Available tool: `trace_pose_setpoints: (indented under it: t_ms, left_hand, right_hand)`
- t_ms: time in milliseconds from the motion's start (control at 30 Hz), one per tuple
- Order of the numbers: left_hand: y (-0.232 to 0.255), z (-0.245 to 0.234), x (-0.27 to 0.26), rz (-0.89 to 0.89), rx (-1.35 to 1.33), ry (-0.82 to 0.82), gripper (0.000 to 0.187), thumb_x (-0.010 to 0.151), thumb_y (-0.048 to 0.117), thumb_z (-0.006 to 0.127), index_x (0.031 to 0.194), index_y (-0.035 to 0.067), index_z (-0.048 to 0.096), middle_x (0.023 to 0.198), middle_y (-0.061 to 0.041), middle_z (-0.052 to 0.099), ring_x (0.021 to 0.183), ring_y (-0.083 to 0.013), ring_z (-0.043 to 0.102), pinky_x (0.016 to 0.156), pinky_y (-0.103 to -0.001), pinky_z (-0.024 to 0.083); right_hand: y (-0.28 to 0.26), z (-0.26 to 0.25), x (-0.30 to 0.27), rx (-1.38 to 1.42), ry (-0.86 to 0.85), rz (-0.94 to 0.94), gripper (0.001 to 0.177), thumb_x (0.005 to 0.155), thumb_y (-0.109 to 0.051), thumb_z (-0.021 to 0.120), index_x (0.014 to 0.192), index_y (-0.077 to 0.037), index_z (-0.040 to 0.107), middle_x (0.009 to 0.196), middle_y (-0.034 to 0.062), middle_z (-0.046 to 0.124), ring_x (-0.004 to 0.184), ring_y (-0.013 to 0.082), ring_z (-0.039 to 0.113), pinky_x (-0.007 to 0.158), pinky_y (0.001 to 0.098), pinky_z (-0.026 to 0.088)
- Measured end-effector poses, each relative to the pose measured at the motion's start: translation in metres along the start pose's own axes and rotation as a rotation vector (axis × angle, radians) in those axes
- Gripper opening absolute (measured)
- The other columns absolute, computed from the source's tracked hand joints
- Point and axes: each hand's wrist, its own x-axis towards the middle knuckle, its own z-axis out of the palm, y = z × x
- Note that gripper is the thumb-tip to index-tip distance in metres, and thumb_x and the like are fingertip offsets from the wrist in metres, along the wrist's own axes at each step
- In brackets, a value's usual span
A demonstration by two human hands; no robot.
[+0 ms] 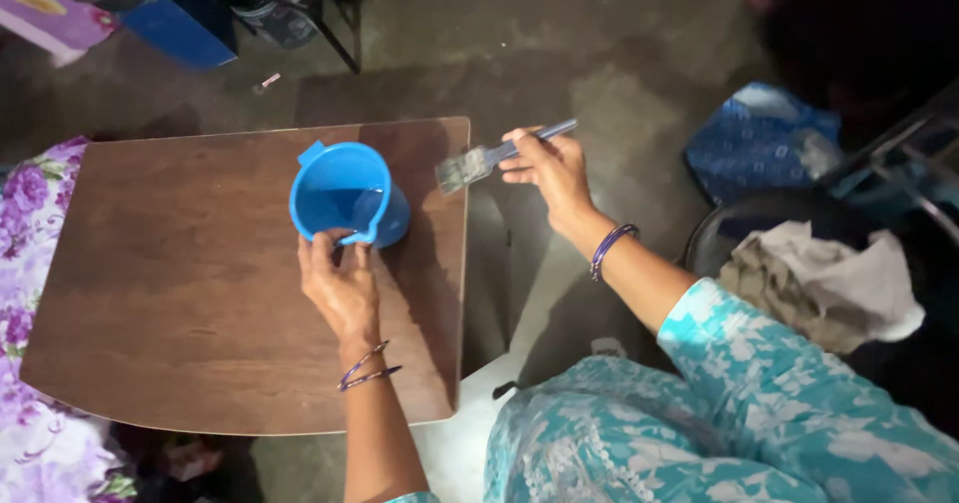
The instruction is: The person uses a brush and a blue plastic cup to wipe the surface and edges of a wooden table. They repeatedly dip the brush into the cup and scrub different areas of the tabletop and sides.
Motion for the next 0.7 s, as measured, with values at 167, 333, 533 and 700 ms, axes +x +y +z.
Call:
trace_pose_setpoints:
  t_ms: [167,333,533,700]
  left_hand:
    - [0.006,0.008,-0.009,0.005,0.066,0.037,0.032,0.086,-0.002,0.078,0.116,0.003,0.066,0.122,-0.019,0.065,0.101,-0.0358,0.066,0.086,-0.044,0.054]
    - [-0.006,0.011,-0.012,-0.006,0.094,0.063,0.052,0.086,-0.001,0.077,0.135,0.008,0.061,0.142,-0.023,0.058,0.112,-0.0393,0.063,0.092,-0.044,0.052]
    - [-0.016,0.023,-0.026,0.056,-0.024,0.202,0.084,0.077,-0.003,0.075,0.15,-0.003,0.035,0.145,-0.033,0.041,0.132,-0.0465,0.045,0.103,-0.048,0.043]
    - [-0.019,0.046,-0.057,-0.152,0.047,0.199,0.047,0.073,-0.013,0.059,0.118,-0.002,0.051,0.115,-0.023,0.052,0.108,-0.0395,0.057,0.096,-0.049,0.048]
  right_hand:
    - [-0.011,-0.001,0.01,-0.021,-0.084,0.046,0.028,0.098,-0.022,0.066,0.108,0.004,0.071,0.101,0.0128,0.073,0.083,0.0211,0.074,0.071,0.0335,0.065]
    - [-0.01,0.008,0.013,-0.022,-0.135,0.037,0.026,0.098,-0.02,0.066,0.107,0.004,0.07,0.102,0.0127,0.073,0.082,0.0213,0.074,0.07,0.0338,0.065]
    - [-0.008,0.01,0.015,-0.056,-0.122,0.02,0.027,0.099,-0.021,0.066,0.109,0.004,0.07,0.102,0.0138,0.074,0.083,0.0207,0.074,0.072,0.033,0.065]
    - [-0.004,-0.004,0.024,-0.042,-0.012,0.012,0.024,0.098,-0.019,0.065,0.109,0.002,0.068,0.107,0.0113,0.073,0.083,0.02,0.074,0.072,0.0324,0.064]
